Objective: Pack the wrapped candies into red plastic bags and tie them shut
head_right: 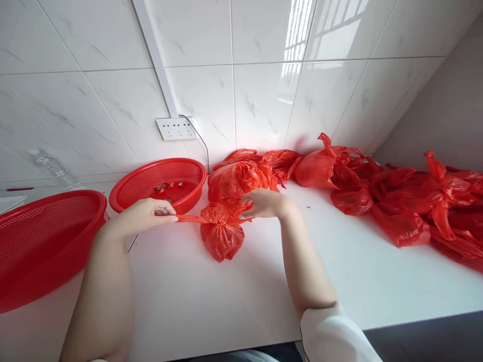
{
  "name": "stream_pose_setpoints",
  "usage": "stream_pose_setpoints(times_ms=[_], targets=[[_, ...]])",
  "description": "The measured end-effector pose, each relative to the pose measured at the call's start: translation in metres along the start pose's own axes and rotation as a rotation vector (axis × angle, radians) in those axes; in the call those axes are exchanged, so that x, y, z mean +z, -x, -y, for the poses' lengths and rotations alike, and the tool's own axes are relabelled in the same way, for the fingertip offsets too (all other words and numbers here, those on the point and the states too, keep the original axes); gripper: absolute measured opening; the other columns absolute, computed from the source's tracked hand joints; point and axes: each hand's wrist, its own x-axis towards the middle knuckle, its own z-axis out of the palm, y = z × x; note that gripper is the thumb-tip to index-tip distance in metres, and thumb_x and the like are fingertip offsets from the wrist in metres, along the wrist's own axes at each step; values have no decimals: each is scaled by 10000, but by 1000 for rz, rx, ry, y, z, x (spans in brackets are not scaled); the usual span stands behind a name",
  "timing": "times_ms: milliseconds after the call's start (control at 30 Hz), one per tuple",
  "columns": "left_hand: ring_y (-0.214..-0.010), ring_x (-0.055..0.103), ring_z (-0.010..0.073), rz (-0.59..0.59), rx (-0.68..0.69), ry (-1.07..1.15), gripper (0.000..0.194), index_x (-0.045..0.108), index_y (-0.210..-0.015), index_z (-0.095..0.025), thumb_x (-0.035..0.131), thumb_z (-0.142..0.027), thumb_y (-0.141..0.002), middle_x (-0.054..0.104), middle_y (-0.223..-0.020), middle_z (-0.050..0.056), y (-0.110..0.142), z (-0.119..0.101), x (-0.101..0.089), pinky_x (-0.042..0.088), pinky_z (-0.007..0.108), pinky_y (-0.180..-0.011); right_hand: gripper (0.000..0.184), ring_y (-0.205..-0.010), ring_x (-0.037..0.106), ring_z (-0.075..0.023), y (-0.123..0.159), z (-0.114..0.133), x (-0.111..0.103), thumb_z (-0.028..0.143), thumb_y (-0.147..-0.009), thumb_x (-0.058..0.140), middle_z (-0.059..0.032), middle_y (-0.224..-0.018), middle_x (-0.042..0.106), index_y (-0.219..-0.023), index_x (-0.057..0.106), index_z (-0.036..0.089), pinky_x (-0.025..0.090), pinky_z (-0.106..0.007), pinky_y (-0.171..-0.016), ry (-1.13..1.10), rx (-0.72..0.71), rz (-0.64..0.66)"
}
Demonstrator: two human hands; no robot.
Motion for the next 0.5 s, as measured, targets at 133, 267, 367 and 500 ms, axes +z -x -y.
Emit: stream_pose_setpoints(times_ms=[133, 267, 367, 500], targets=[[-1050, 659, 235, -96, -1, 70, 336, 702, -925, -289, 641, -568, -749, 726, -1112, 21, -2, -7, 1, 527, 287, -808, 708, -1054, 651, -312, -19, 44, 40, 627, -707, 716, -110, -1209, 667, -1277, 561, 236, 521, -371, -762, 169, -69, 73], [-1076, 649, 266, -96, -75, 39, 420, 700, -1020, -285, 587, -624, -799, 711, -1154, 46, -3, -5, 0, 524, 320, -830, 183, -833, 680, -285, -37, 64, 79, 245, -820, 640, -130, -945, 699, -982, 620, 162, 475, -338, -625, 372, -77, 172], [-1086, 633, 297, -88, -144, -15, 469, 669, -1085, -285, 561, -651, -813, 697, -1177, 49, 3, -6, -3, 514, 350, -803, 128, -740, 638, -211, -30, 51, 71, 62, -793, 555, -86, -830, 675, -745, 576, 179, 434, -299, -597, 383, -46, 127], [-1068, 634, 305, -82, -207, -47, 520, 626, -1155, -294, 546, -675, -811, 685, -1216, 35, 16, -14, -10, 497, 327, -730, 172, -550, 493, -109, 9, 5, 16, 117, -783, 541, 6, -665, 584, -636, 492, 193, 335, -246, -479, 292, -18, 131]])
